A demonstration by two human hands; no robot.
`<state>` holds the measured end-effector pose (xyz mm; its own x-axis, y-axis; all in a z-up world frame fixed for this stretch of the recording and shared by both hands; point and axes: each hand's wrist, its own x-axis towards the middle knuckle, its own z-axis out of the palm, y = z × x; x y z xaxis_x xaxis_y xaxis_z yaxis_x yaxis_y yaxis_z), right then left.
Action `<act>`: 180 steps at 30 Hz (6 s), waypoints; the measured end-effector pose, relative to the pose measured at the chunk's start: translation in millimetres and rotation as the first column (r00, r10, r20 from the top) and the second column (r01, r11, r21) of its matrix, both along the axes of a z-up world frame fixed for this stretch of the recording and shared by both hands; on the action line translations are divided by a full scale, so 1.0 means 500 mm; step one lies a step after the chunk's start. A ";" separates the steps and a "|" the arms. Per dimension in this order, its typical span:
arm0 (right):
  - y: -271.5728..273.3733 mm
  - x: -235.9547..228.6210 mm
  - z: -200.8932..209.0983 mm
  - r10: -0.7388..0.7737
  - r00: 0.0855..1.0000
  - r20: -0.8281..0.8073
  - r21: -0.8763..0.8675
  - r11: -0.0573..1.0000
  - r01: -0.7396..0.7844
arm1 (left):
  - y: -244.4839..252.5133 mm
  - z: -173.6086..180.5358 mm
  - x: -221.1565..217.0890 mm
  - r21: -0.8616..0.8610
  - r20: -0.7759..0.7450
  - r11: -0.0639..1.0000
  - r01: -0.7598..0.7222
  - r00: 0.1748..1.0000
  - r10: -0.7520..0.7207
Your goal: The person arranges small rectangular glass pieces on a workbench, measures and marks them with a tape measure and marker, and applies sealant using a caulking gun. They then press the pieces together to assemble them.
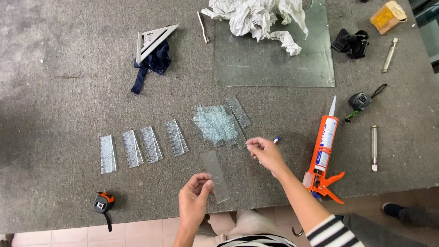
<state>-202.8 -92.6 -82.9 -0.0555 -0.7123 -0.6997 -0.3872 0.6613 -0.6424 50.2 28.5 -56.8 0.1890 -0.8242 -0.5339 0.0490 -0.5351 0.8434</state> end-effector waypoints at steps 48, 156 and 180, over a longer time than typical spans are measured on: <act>0.058 -0.092 0.130 -0.213 0.771 0.600 -0.059 0.950 0.308 | -0.098 -0.343 -0.039 0.122 0.340 0.972 0.201 0.912 -0.231; 0.397 0.210 -0.321 -0.109 0.991 -0.073 -0.395 0.916 0.072 | 0.209 -0.400 0.419 0.026 0.955 0.826 0.564 0.230 -0.187; 0.482 0.291 -0.371 -0.074 0.885 0.459 -0.539 0.769 0.344 | 0.220 -0.409 0.438 -0.117 0.958 0.761 0.638 0.273 -0.081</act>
<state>-57.2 148.5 -268.3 -0.0755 -0.9879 -0.1356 0.0855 0.1291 -0.9879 269.3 138.7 -261.4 -0.0901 -0.9862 0.1391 -0.9351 0.1318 0.3291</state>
